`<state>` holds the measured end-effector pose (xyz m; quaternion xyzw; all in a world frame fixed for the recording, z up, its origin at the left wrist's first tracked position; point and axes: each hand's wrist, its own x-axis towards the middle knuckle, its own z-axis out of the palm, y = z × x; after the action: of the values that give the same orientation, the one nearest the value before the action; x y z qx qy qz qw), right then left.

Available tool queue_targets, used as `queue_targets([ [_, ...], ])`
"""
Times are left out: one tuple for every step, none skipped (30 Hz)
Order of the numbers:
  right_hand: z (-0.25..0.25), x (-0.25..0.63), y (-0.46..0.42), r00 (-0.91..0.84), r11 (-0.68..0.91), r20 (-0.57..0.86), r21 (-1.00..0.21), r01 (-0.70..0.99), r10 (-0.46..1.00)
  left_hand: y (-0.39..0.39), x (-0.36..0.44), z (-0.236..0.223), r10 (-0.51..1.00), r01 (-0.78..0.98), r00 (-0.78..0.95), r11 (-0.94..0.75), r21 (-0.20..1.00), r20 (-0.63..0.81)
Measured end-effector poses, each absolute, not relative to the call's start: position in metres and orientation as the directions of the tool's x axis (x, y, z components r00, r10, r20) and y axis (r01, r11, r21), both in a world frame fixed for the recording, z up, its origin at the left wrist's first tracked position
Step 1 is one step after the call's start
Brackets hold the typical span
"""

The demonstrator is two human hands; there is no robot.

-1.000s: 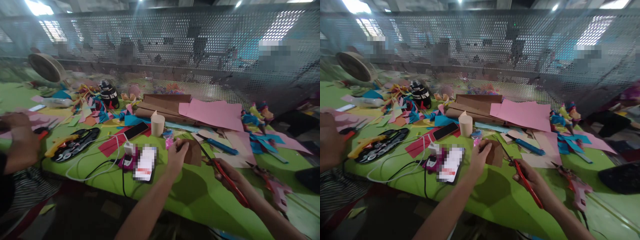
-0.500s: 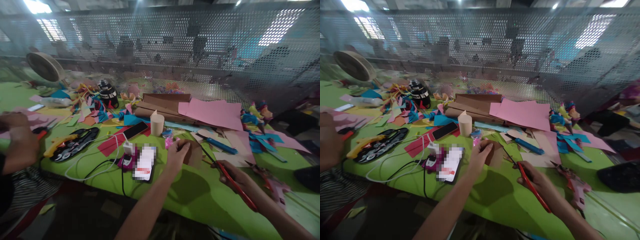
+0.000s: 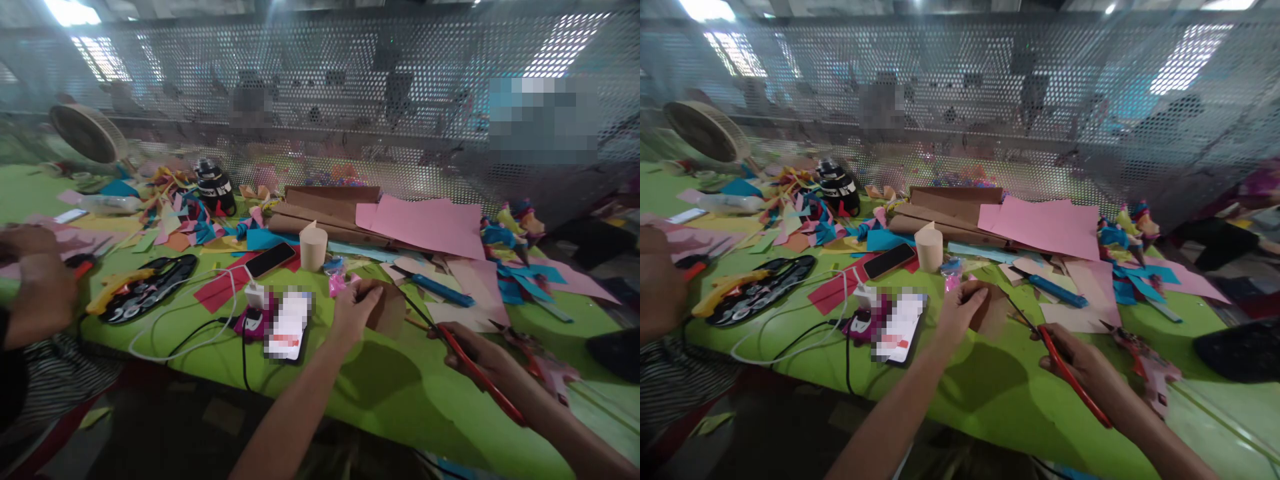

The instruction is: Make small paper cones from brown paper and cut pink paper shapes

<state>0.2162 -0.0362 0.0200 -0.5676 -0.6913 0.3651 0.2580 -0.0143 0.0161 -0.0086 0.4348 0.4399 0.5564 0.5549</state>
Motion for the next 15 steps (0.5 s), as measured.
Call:
queue_targets([
  [0.02,0.217,-0.036,-0.22,0.089,-0.059,-0.79,0.606,0.974,0.016,-0.015,-0.008,1.0,-0.234,0.001,0.005,0.972,-0.005],
  [0.021,0.219,-0.035,-0.218,0.089,-0.061,-0.784,0.614,0.974,0.016,-0.015,-0.007,1.0,-0.234,0.006,0.005,0.972,-0.004],
  [0.021,0.22,-0.035,-0.219,0.088,-0.064,-0.78,0.619,0.974,0.016,-0.015,-0.007,1.0,-0.235,0.01,0.004,0.972,-0.002],
  [0.022,0.22,-0.035,-0.222,0.086,-0.07,-0.778,0.622,0.972,0.015,-0.015,-0.006,1.0,-0.236,0.014,0.002,0.972,0.002],
  [0.022,0.221,-0.035,-0.228,0.086,-0.075,-0.777,0.624,0.971,0.015,-0.015,-0.006,1.0,-0.235,0.021,-0.002,0.972,0.007],
  [0.022,0.222,-0.036,-0.234,0.088,-0.078,-0.778,0.622,0.969,0.015,-0.015,-0.006,1.0,-0.234,0.025,-0.008,0.972,0.014],
  [0.022,0.223,-0.036,-0.236,0.09,-0.077,-0.779,0.621,0.969,0.016,-0.015,-0.006,0.999,-0.232,0.029,-0.013,0.973,0.02],
  [0.021,0.224,-0.036,-0.236,0.093,-0.073,-0.778,0.621,0.969,0.016,-0.015,-0.007,0.999,-0.229,0.03,-0.017,0.973,0.025],
  [0.02,0.224,-0.037,-0.236,0.096,-0.069,-0.778,0.621,0.969,0.016,-0.015,-0.007,0.999,-0.223,0.029,-0.018,0.975,0.025],
  [0.018,0.225,-0.037,-0.235,0.098,-0.066,-0.778,0.62,0.97,0.016,-0.015,-0.008,0.999,-0.217,0.023,-0.017,0.976,0.022],
  [0.017,0.226,-0.037,-0.233,0.099,-0.062,-0.779,0.619,0.97,0.017,-0.014,-0.009,1.0,-0.214,0.019,-0.012,0.977,0.016],
  [0.015,0.227,-0.037,-0.232,0.101,-0.058,-0.78,0.618,0.971,0.017,-0.014,-0.01,1.0,-0.217,0.018,-0.007,0.976,0.011],
  [0.014,0.228,-0.037,-0.233,0.104,-0.055,-0.78,0.617,0.971,0.017,-0.014,-0.011,1.0,-0.222,0.02,-0.004,0.975,0.009],
  [0.013,0.229,-0.036,-0.235,0.106,-0.054,-0.779,0.617,0.971,0.017,-0.014,-0.011,1.0,-0.23,0.024,-0.002,0.973,0.008],
  [0.012,0.23,-0.036,-0.236,0.108,-0.053,-0.777,0.62,0.97,0.017,-0.014,-0.011,0.999,-0.237,0.031,-0.001,0.971,0.009],
])
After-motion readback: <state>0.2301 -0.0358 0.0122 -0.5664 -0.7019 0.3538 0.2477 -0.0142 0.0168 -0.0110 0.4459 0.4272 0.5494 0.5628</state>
